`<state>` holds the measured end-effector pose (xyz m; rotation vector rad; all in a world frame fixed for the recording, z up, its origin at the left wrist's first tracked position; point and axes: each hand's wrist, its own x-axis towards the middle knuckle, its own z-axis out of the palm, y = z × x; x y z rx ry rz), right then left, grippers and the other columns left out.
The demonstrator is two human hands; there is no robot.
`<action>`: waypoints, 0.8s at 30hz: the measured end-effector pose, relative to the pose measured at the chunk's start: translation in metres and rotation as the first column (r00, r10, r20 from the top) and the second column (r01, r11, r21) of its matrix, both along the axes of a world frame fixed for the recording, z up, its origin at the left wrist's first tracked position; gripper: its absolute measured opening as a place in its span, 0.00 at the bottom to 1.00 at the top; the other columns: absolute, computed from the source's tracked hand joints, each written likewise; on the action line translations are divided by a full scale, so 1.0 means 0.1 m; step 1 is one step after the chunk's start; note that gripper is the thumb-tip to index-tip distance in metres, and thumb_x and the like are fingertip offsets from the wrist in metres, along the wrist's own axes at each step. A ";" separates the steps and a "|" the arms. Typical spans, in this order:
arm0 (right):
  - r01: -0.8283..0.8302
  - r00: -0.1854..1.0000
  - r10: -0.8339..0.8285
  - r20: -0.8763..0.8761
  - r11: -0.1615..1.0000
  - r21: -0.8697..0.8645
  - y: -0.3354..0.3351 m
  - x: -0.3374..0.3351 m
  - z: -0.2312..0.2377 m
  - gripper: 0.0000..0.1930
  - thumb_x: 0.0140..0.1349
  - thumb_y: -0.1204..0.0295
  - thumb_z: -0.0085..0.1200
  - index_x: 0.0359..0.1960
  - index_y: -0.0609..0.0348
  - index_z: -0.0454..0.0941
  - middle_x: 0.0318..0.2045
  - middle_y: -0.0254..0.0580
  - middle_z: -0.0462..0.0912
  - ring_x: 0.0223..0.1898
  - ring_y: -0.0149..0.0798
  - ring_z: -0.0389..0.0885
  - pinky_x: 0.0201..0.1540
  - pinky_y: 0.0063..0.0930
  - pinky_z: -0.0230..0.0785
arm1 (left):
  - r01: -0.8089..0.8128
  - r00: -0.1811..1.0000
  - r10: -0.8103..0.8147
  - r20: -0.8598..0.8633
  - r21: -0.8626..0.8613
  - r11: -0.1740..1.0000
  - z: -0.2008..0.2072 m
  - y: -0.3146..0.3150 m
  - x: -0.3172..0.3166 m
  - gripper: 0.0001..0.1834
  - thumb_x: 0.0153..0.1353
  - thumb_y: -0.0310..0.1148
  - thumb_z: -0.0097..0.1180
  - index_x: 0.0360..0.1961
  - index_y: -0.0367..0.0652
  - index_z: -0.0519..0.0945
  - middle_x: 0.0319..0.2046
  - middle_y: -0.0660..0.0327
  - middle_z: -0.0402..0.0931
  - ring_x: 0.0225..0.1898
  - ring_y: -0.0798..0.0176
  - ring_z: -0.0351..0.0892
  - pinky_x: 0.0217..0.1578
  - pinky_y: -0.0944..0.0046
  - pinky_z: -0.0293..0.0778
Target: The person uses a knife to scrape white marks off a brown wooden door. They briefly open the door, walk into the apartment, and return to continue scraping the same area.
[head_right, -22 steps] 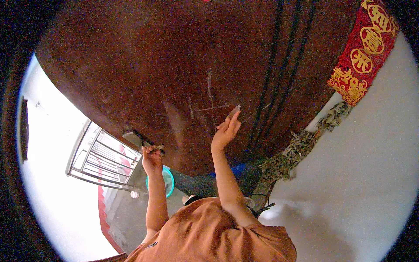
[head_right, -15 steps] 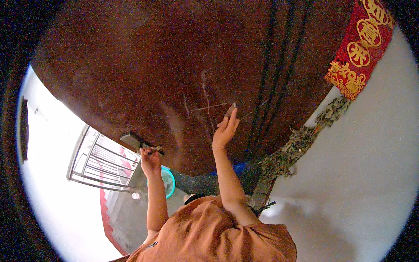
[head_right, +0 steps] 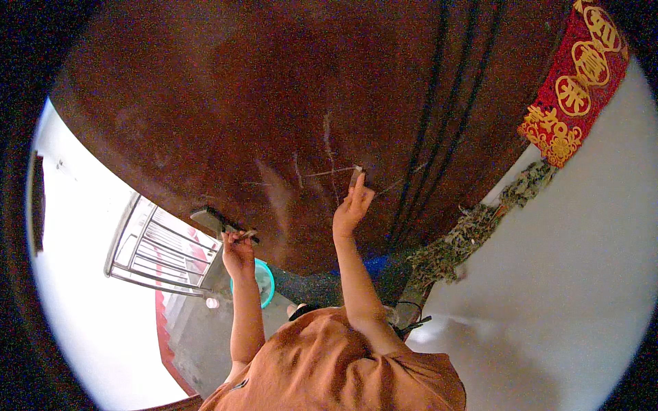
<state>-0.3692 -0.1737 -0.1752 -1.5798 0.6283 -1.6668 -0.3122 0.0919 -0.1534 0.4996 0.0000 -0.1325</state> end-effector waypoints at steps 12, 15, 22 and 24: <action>-0.018 0.998 0.015 -0.058 0.999 -0.042 -0.10 0.01 -0.09 0.29 0.66 0.86 0.42 0.69 0.52 0.65 0.40 0.38 0.65 0.34 0.30 0.68 0.34 0.21 0.68 | 0.059 0.996 -0.058 0.068 -0.015 0.998 -0.09 0.03 0.07 0.10 0.72 0.38 0.48 0.32 0.47 0.69 0.26 0.69 0.68 0.36 0.65 0.71 0.43 0.63 0.68; -0.038 0.991 0.024 -0.135 0.994 -0.101 -0.16 -0.03 -0.16 0.29 0.66 0.87 0.42 0.68 0.52 0.66 0.40 0.39 0.65 0.37 0.33 0.70 0.40 0.24 0.72 | -0.013 1.000 0.013 0.020 0.021 1.000 -0.06 -0.03 0.07 0.11 0.72 0.38 0.48 0.31 0.48 0.69 0.26 0.69 0.68 0.36 0.65 0.71 0.43 0.63 0.68; -0.028 0.994 0.018 -0.107 0.995 -0.095 -0.13 0.02 -0.11 0.27 0.68 0.84 0.42 0.68 0.49 0.66 0.41 0.39 0.65 0.34 0.32 0.70 0.39 0.25 0.74 | 0.048 0.996 -0.048 0.071 -0.007 0.999 -0.08 0.05 0.13 0.12 0.72 0.39 0.48 0.30 0.48 0.68 0.27 0.68 0.67 0.37 0.65 0.70 0.42 0.62 0.67; -0.036 0.998 0.037 -0.056 0.999 0.021 -0.10 0.07 -0.11 0.26 0.69 0.83 0.41 0.68 0.49 0.65 0.41 0.38 0.65 0.30 0.29 0.69 0.31 0.23 0.71 | 0.064 0.992 -0.060 0.115 -0.036 0.997 -0.10 0.05 0.15 0.12 0.72 0.39 0.48 0.30 0.48 0.69 0.26 0.68 0.68 0.37 0.65 0.70 0.42 0.63 0.66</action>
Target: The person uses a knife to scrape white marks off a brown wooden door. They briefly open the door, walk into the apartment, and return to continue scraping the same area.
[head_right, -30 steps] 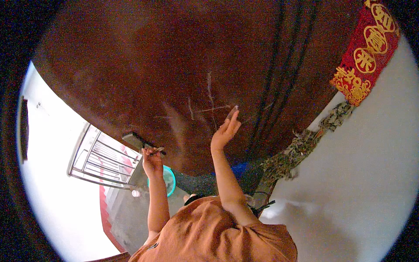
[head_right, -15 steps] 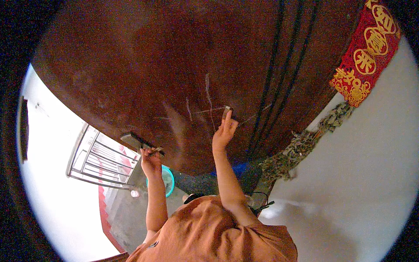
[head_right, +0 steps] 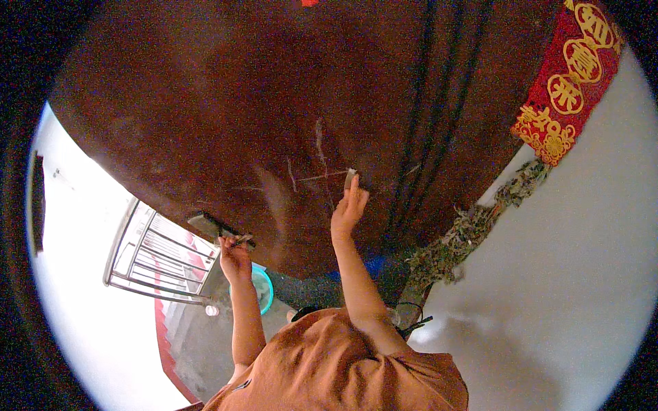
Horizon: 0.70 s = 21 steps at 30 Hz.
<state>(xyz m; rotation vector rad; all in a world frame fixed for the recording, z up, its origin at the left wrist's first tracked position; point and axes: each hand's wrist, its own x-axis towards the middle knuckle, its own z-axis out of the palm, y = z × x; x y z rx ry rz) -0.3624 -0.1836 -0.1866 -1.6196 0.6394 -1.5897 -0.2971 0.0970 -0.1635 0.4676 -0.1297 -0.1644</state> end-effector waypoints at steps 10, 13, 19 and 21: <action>0.065 0.994 -0.079 -0.077 0.983 -0.174 -0.11 -0.13 0.04 0.22 0.73 0.75 0.43 0.68 0.53 0.65 0.42 0.45 0.69 0.40 0.41 0.73 0.41 0.31 0.71 | -0.048 0.995 0.048 -0.086 0.009 0.999 0.08 -0.05 -0.10 0.11 0.72 0.39 0.49 0.32 0.47 0.70 0.25 0.68 0.69 0.36 0.64 0.72 0.43 0.62 0.68; 0.079 0.993 -0.095 -0.074 0.977 -0.196 -0.14 -0.11 0.00 0.22 0.72 0.75 0.43 0.68 0.54 0.65 0.42 0.45 0.69 0.40 0.41 0.73 0.41 0.30 0.71 | -0.050 0.995 0.052 -0.087 0.025 0.998 0.03 -0.03 -0.09 0.11 0.72 0.39 0.49 0.32 0.47 0.70 0.26 0.68 0.69 0.37 0.64 0.72 0.43 0.61 0.68; 0.023 1.000 -0.025 -0.014 0.992 -0.122 -0.13 -0.11 -0.01 0.23 0.72 0.77 0.44 0.69 0.53 0.64 0.41 0.43 0.68 0.39 0.39 0.72 0.40 0.29 0.71 | -0.054 0.995 0.058 -0.086 0.054 0.997 0.06 -0.04 -0.11 0.10 0.71 0.39 0.49 0.34 0.47 0.70 0.26 0.68 0.69 0.37 0.63 0.73 0.43 0.62 0.68; 0.027 0.999 -0.033 -0.032 0.985 -0.169 -0.11 -0.14 0.04 0.24 0.71 0.78 0.44 0.69 0.53 0.65 0.41 0.43 0.68 0.39 0.39 0.71 0.41 0.28 0.70 | -0.064 0.994 0.069 -0.085 0.056 0.996 0.04 -0.03 -0.10 0.10 0.71 0.39 0.49 0.34 0.47 0.70 0.26 0.68 0.69 0.37 0.63 0.73 0.43 0.62 0.68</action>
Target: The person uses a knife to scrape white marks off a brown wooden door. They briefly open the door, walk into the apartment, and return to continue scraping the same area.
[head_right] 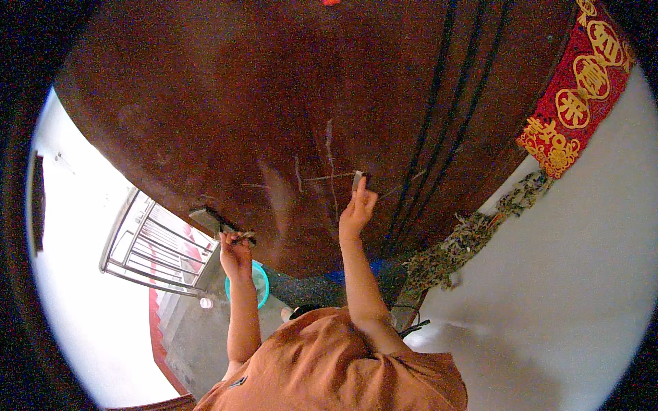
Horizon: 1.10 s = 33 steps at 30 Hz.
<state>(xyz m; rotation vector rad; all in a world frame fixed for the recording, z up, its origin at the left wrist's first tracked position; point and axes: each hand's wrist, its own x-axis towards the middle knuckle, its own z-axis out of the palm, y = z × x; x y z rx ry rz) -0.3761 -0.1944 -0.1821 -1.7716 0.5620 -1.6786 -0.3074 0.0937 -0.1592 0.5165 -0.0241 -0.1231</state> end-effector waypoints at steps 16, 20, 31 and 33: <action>-0.036 0.996 0.034 -0.080 0.999 -0.022 -0.09 -0.03 -0.07 0.28 0.65 0.86 0.46 0.67 0.52 0.66 0.40 0.42 0.67 0.40 0.40 0.71 0.46 0.28 0.70 | 0.071 0.997 -0.070 0.022 -0.049 0.996 -0.09 0.10 0.09 0.12 0.72 0.38 0.48 0.29 0.47 0.69 0.26 0.66 0.68 0.38 0.62 0.72 0.44 0.60 0.67; -0.021 1.000 0.021 -0.002 0.997 0.070 -0.02 -0.01 -0.01 0.28 0.65 0.86 0.45 0.68 0.53 0.66 0.40 0.41 0.67 0.40 0.39 0.71 0.48 0.28 0.71 | 0.064 0.998 -0.063 0.017 -0.055 0.996 0.02 0.02 0.00 0.12 0.71 0.38 0.49 0.30 0.47 0.70 0.26 0.67 0.69 0.37 0.62 0.72 0.45 0.60 0.67; -0.052 0.996 0.051 -0.073 0.999 -0.004 -0.09 -0.09 -0.01 0.28 0.66 0.86 0.45 0.68 0.52 0.66 0.41 0.41 0.68 0.41 0.40 0.72 0.46 0.29 0.73 | 0.060 0.998 -0.057 0.032 -0.074 0.995 -0.09 0.09 0.06 0.11 0.71 0.38 0.49 0.31 0.46 0.71 0.26 0.67 0.69 0.37 0.62 0.73 0.44 0.60 0.67; -0.036 0.999 0.036 -0.015 0.999 -0.006 -0.06 -0.05 0.04 0.28 0.66 0.86 0.45 0.68 0.51 0.66 0.41 0.41 0.68 0.41 0.41 0.72 0.45 0.30 0.73 | 0.082 0.996 -0.081 0.030 -0.067 0.994 -0.08 0.10 0.03 0.11 0.71 0.38 0.49 0.31 0.46 0.71 0.26 0.67 0.69 0.37 0.62 0.73 0.44 0.60 0.67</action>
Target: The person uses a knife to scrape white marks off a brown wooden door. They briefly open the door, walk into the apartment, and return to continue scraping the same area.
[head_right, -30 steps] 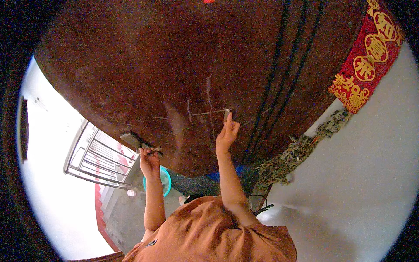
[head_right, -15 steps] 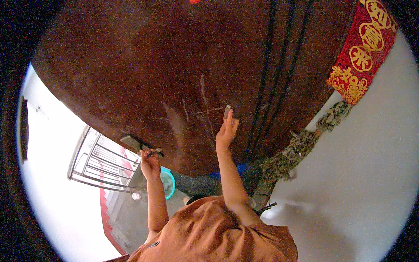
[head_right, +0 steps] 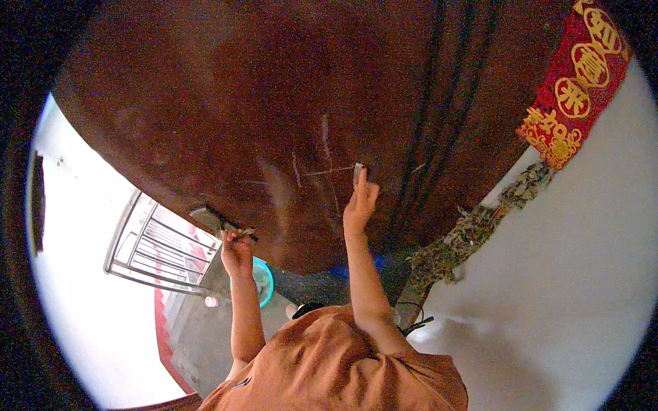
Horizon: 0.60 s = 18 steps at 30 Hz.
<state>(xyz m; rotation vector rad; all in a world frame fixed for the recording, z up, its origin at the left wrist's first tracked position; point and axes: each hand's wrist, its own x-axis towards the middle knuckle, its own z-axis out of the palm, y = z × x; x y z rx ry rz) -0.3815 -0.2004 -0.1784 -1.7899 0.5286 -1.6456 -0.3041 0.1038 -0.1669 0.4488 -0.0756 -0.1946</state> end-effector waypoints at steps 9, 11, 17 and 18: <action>-0.023 0.996 0.017 -0.092 0.997 -0.067 -0.16 -0.10 -0.09 0.30 0.64 0.87 0.47 0.67 0.49 0.68 0.39 0.40 0.68 0.40 0.40 0.73 0.46 0.28 0.73 | -0.058 0.998 0.059 -0.026 0.031 0.998 0.01 -0.08 -0.03 0.12 0.71 0.38 0.49 0.31 0.47 0.69 0.25 0.68 0.68 0.37 0.63 0.71 0.45 0.61 0.67; -0.047 0.991 0.042 -0.124 0.998 -0.044 -0.18 -0.09 -0.11 0.30 0.63 0.88 0.47 0.67 0.48 0.69 0.39 0.40 0.67 0.39 0.40 0.73 0.47 0.28 0.74 | -0.066 0.997 0.067 -0.026 0.034 0.997 0.03 -0.09 -0.02 0.12 0.72 0.38 0.49 0.30 0.47 0.69 0.25 0.68 0.68 0.36 0.63 0.71 0.45 0.61 0.67; -0.025 0.995 0.025 -0.100 1.000 0.001 -0.17 -0.06 -0.14 0.31 0.63 0.89 0.46 0.66 0.46 0.70 0.38 0.40 0.67 0.38 0.40 0.73 0.47 0.28 0.74 | -0.039 0.999 0.039 0.003 0.033 0.999 0.05 -0.08 -0.01 0.13 0.72 0.39 0.48 0.29 0.47 0.69 0.26 0.68 0.68 0.36 0.63 0.71 0.46 0.60 0.68; -0.021 0.995 0.020 -0.100 1.000 -0.012 -0.18 -0.05 -0.14 0.31 0.63 0.89 0.46 0.66 0.46 0.70 0.38 0.40 0.67 0.38 0.40 0.73 0.46 0.27 0.74 | -0.044 0.999 0.043 0.008 0.036 0.998 0.05 -0.08 -0.01 0.13 0.72 0.39 0.48 0.29 0.47 0.69 0.26 0.68 0.68 0.36 0.63 0.71 0.46 0.60 0.68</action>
